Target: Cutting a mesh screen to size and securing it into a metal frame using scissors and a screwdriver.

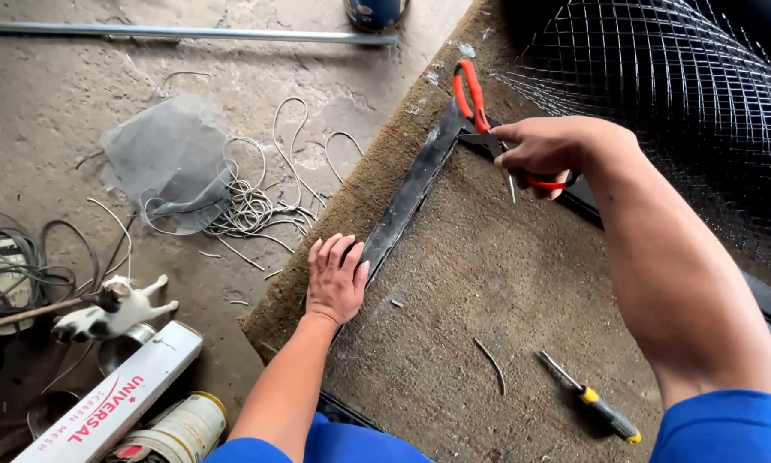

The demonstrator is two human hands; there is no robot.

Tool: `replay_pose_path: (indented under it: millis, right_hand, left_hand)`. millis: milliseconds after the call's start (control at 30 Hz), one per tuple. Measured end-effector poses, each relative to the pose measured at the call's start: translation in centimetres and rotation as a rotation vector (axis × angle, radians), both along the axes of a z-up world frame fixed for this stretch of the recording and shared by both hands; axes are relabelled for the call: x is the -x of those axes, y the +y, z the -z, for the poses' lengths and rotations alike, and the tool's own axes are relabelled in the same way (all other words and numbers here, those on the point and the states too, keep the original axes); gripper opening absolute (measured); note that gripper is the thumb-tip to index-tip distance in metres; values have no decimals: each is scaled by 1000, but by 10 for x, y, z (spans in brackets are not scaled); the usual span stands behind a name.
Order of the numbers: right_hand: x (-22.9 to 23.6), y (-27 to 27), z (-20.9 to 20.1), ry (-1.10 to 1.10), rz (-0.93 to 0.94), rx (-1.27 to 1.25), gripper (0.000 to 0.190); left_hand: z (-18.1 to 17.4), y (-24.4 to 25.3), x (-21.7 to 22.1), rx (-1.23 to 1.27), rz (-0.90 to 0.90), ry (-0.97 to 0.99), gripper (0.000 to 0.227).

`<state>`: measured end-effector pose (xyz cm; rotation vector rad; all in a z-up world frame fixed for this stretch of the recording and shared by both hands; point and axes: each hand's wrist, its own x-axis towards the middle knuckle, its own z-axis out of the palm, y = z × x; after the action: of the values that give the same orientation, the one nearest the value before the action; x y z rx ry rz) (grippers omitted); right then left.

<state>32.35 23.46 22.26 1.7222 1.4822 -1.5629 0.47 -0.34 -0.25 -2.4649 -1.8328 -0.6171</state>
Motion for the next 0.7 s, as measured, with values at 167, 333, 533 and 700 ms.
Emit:
replay_pose_path:
  millis: [167, 333, 533, 700]
  right_hand:
    - [-24, -20, 27, 162, 231, 18, 48]
    - [-24, -59, 57, 317, 475, -19, 62]
    - [-2, -80, 58, 329, 558, -116, 60]
    - [15, -89, 52, 333, 628, -148, 71]
  left_hand:
    - [-2, -1, 0, 9, 6, -5, 35]
    - [5, -3, 4, 10, 25, -28, 37]
    - [-10, 68, -17, 220, -81, -313, 33]
    - [-24, 206, -88, 136, 356, -291, 21]
